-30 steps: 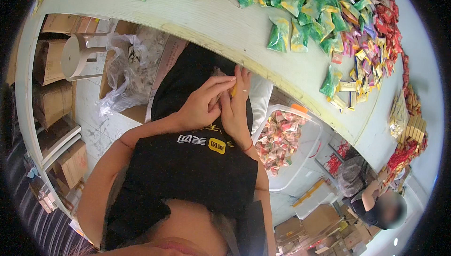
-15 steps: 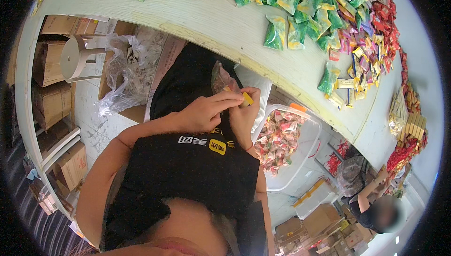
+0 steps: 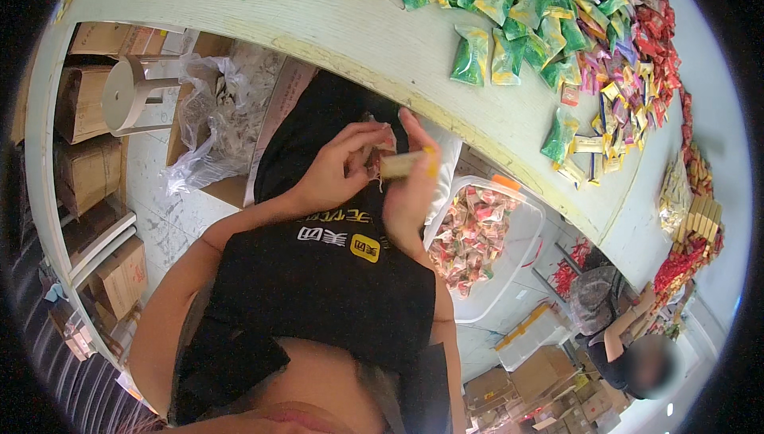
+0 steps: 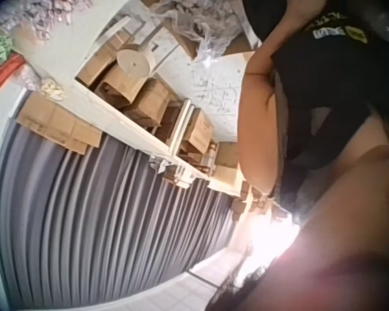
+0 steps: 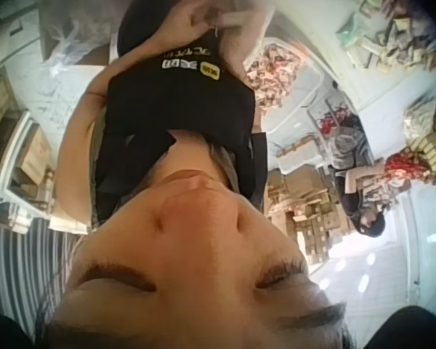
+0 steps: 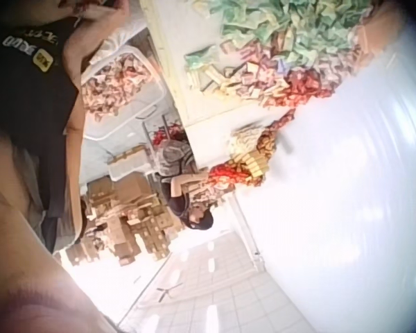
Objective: The person sorts small, individually wrapped candies on a table by color and type. They pick up candies from a large mixed pile and place them into separate piles of pink, green, and yellow wrappers.
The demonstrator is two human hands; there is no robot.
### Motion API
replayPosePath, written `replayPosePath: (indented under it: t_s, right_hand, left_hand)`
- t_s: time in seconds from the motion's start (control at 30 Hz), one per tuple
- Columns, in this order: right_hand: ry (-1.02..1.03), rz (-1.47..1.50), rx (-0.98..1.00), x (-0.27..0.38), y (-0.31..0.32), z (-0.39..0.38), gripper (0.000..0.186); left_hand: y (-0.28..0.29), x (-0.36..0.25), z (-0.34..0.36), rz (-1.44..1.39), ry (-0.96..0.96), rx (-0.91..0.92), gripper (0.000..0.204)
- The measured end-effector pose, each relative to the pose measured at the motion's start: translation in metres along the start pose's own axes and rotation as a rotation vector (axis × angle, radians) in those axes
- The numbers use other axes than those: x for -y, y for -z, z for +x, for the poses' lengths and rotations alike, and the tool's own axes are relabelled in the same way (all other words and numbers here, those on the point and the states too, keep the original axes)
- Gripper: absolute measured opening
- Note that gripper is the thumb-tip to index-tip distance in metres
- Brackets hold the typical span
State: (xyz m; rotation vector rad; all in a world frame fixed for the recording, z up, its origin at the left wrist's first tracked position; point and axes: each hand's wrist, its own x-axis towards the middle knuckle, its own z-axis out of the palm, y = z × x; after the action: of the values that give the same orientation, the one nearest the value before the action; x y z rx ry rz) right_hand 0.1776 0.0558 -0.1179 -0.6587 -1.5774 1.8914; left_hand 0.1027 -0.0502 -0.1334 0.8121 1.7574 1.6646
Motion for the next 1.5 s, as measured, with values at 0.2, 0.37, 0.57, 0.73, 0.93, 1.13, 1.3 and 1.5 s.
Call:
replayPosePath:
  t_s: [0.2, 0.37, 0.57, 0.73, 0.93, 1.13, 1.3, 1.5]
  right_hand:
    - [0.099, -0.495, 0.269, -0.029, 0.009, -0.008, 0.041]
    - [-0.134, -0.517, 0.177, -0.002, 0.025, -0.009, 0.029]
    - [-0.018, -0.692, 0.161, -0.004, 0.033, -0.004, 0.017]
    - [-0.109, -0.692, 0.159, -0.026, 0.035, -0.006, 0.017]
    - [-0.309, -0.151, 0.190, -0.013, 0.025, -0.006, 0.017]
    - [-0.244, -0.344, 0.281, 0.006, 0.013, -0.005, 0.017]
    - [-0.273, -0.367, 0.243, 0.006, 0.017, 0.000, 0.015]
    - [-0.254, -0.527, 0.350, -0.002, 0.024, 0.002, 0.017]
  left_hand:
    - [0.004, -0.009, -0.002, -0.110, 0.061, 0.037, 0.056]
    - [0.005, -0.015, -0.009, 0.028, -0.036, 0.137, 0.058]
    - [0.000, -0.004, -0.015, 0.187, -0.345, 0.314, 0.062]
    - [-0.003, 0.000, -0.014, 0.170, -0.409, 0.346, 0.061]
    - [0.010, -0.010, -0.016, 0.058, -0.225, 0.084, 0.050]
    - [0.037, -0.025, 0.000, 0.247, 0.097, -0.031, 0.044]
    - [0.035, 0.000, -0.004, -0.044, 0.187, -0.001, 0.021]
    - [0.042, 0.001, -0.009, 0.137, 0.239, 0.198, 0.018]
